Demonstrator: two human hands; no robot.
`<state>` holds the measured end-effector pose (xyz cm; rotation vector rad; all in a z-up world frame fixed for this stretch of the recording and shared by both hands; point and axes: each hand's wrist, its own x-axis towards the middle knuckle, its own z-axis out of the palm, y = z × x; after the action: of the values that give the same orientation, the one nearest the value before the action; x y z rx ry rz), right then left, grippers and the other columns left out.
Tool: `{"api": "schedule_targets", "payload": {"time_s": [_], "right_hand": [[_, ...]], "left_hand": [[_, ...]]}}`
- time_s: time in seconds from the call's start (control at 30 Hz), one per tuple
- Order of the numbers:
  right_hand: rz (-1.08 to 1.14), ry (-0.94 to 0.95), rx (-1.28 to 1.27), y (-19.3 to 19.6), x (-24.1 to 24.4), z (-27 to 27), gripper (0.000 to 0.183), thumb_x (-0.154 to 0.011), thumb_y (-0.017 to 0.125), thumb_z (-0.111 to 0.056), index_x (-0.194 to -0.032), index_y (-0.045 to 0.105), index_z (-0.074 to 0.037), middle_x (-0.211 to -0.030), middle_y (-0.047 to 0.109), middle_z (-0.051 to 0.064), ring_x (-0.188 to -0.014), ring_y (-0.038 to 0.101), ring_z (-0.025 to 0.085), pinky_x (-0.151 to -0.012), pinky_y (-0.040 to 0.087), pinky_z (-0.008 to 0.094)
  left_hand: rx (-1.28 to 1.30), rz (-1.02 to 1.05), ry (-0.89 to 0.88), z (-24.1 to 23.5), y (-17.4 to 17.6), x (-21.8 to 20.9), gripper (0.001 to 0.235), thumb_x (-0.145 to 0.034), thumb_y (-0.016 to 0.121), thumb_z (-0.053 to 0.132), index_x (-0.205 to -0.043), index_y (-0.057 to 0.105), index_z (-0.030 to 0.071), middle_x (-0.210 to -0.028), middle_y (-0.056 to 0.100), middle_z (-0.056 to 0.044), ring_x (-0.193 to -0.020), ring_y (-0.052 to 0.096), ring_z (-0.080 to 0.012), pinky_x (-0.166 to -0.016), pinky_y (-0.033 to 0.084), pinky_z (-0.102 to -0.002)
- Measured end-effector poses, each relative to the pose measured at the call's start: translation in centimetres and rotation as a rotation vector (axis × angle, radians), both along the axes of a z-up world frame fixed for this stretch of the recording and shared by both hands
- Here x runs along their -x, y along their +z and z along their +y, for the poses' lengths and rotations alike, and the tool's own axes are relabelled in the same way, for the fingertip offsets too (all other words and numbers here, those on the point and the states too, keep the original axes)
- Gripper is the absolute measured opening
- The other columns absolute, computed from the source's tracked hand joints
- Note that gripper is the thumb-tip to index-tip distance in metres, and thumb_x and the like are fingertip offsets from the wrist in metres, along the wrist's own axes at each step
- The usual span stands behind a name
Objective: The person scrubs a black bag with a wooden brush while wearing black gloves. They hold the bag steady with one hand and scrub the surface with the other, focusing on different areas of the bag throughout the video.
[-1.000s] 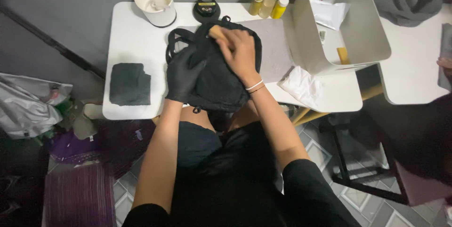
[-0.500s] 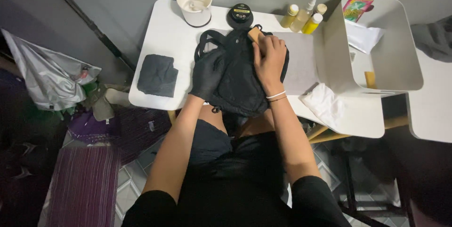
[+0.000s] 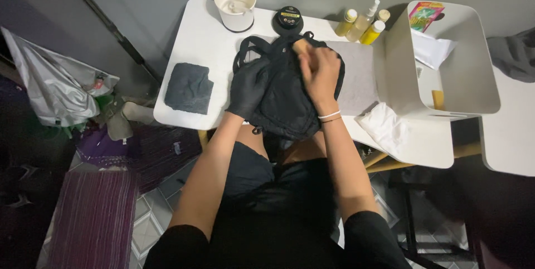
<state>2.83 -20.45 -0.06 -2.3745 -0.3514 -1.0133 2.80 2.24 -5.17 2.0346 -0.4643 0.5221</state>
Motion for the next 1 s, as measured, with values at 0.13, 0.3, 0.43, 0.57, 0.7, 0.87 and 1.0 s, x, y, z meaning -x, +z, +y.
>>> {"api": "schedule_targets", "payload": {"time_s": [0.13,0.3,0.43,0.57,0.7,0.87,1.0], "right_hand": [[-0.050,-0.004,-0.033,2.4,1.3,1.2,0.015,-0.098,0.075,-0.018,-0.105,0.067,-0.007,-0.093,0.059,0.007,-0.087,0.057,0.029,-0.079,0.043,0.039],[0.014,0.007,0.015,1.0,0.7,0.5,0.019,-0.096,0.079,-0.024,-0.106,0.070,-0.010,-0.089,0.062,0.006,-0.086,0.058,0.029,-0.077,0.040,0.041],[-0.052,0.007,-0.023,3.1,1.6,1.3,0.017,-0.098,0.076,-0.017,-0.109,0.067,-0.008,-0.095,0.061,0.008,-0.088,0.057,0.030,-0.079,0.043,0.040],[0.009,0.116,-0.075,1.1,0.6,0.8,0.019,-0.098,0.077,-0.025,-0.106,0.069,-0.010,-0.087,0.061,0.005,-0.083,0.057,0.027,-0.076,0.042,0.038],[-0.031,-0.040,0.000,2.5,1.4,1.0,0.015,-0.101,0.074,-0.020,-0.105,0.066,-0.008,-0.093,0.060,0.006,-0.088,0.056,0.026,-0.078,0.040,0.037],[-0.001,0.154,-0.129,2.8,1.6,1.4,0.020,-0.099,0.076,-0.023,-0.108,0.066,-0.008,-0.095,0.062,0.008,-0.090,0.058,0.030,-0.081,0.043,0.039],[-0.041,-0.026,0.030,2.1,1.0,0.7,0.018,-0.097,0.078,-0.021,-0.104,0.067,-0.008,-0.097,0.063,0.008,-0.090,0.058,0.029,-0.080,0.045,0.040]], "left_hand": [[0.042,0.033,0.005,0.0,2.2,1.3,0.030,-0.101,0.066,0.020,-0.128,0.071,0.009,-0.123,0.073,-0.017,-0.125,0.063,-0.0329,-0.114,0.045,-0.042],[0.086,0.074,-0.038,-0.1,0.7,0.5,0.032,-0.102,0.065,0.018,-0.132,0.069,0.008,-0.128,0.070,-0.019,-0.128,0.061,-0.0348,-0.115,0.044,-0.043],[0.084,0.041,0.013,-0.3,2.7,1.6,0.030,-0.100,0.068,0.016,-0.128,0.071,0.005,-0.123,0.072,-0.021,-0.124,0.063,-0.0367,-0.113,0.046,-0.044],[0.066,0.074,-0.018,0.0,2.4,1.3,0.031,-0.102,0.066,0.020,-0.131,0.070,0.009,-0.126,0.072,-0.017,-0.127,0.062,-0.0334,-0.115,0.044,-0.043],[0.043,0.095,-0.028,-0.1,0.4,0.4,0.033,-0.103,0.065,0.020,-0.134,0.068,0.009,-0.128,0.070,-0.018,-0.128,0.061,-0.0354,-0.115,0.044,-0.044],[0.046,0.087,-0.013,-0.2,0.6,0.5,0.033,-0.103,0.065,0.021,-0.134,0.068,0.008,-0.129,0.070,-0.019,-0.128,0.061,-0.0352,-0.116,0.043,-0.044],[0.044,0.115,-0.005,-0.1,0.7,0.6,0.032,-0.103,0.064,0.019,-0.133,0.069,0.010,-0.128,0.071,-0.015,-0.128,0.061,-0.0321,-0.116,0.043,-0.041]]}}
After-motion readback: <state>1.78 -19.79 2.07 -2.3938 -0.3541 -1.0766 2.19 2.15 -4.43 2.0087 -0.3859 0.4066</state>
